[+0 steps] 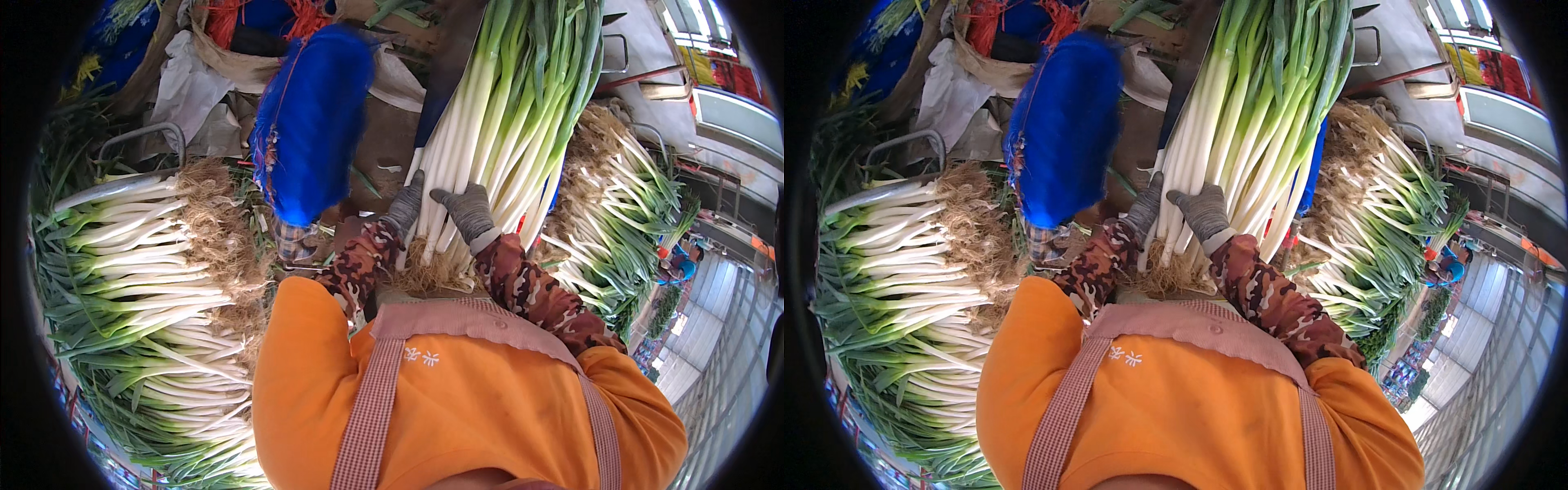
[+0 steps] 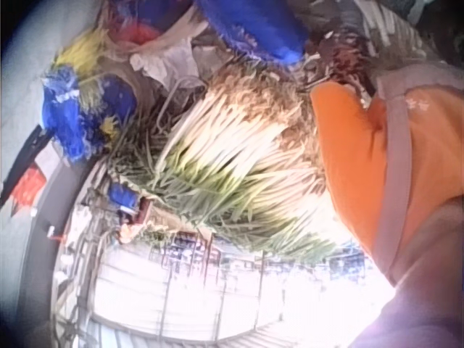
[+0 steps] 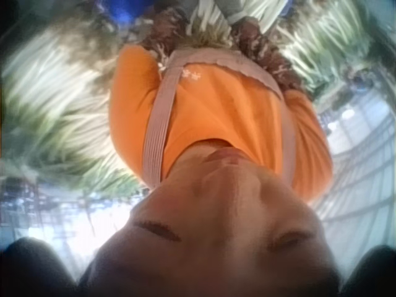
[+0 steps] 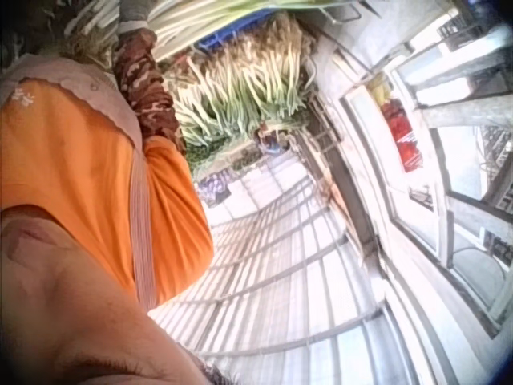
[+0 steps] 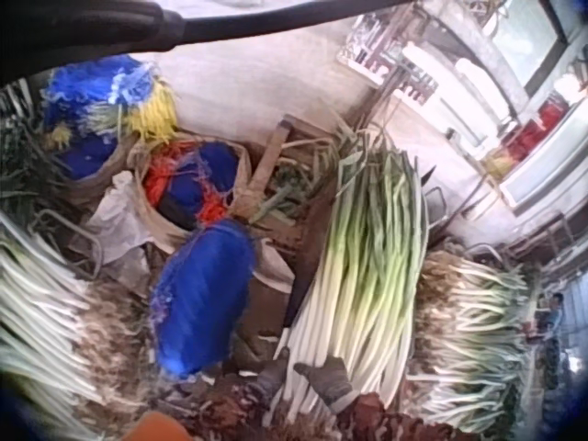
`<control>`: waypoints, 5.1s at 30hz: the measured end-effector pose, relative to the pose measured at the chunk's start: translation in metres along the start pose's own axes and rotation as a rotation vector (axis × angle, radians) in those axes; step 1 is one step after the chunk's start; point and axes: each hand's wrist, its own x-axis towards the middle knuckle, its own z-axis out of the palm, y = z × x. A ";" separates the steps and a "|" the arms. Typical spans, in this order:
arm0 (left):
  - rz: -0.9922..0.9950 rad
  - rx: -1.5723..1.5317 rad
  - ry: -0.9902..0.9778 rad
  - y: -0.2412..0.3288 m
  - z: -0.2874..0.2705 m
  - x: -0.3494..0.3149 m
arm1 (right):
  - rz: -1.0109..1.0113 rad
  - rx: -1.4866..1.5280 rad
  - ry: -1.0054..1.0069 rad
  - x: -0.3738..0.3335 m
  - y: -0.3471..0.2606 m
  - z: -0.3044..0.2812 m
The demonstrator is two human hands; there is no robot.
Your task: The person picks up a bundle of leeks, aligns them, uses a red plastic tie to secure the base, and then places the bundled leeks into a larger blue mesh bag.
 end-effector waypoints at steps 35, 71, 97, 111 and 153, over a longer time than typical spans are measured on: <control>0.370 0.603 -0.016 0.031 0.004 -0.123 | -0.044 -0.108 0.044 -0.011 0.077 0.023; 0.618 1.126 0.071 0.060 0.034 -0.148 | 0.087 -0.319 -0.179 -0.042 0.099 0.036; 0.658 1.374 0.127 0.040 0.071 -0.092 | -0.689 -0.717 0.630 0.189 -0.142 -0.145; 1.166 1.492 0.172 0.131 0.161 -0.117 | -1.057 -0.017 0.426 0.097 -0.024 -0.152; 1.339 1.802 -0.010 0.146 0.270 -0.010 | -0.882 0.477 -0.143 -0.017 -0.015 -0.118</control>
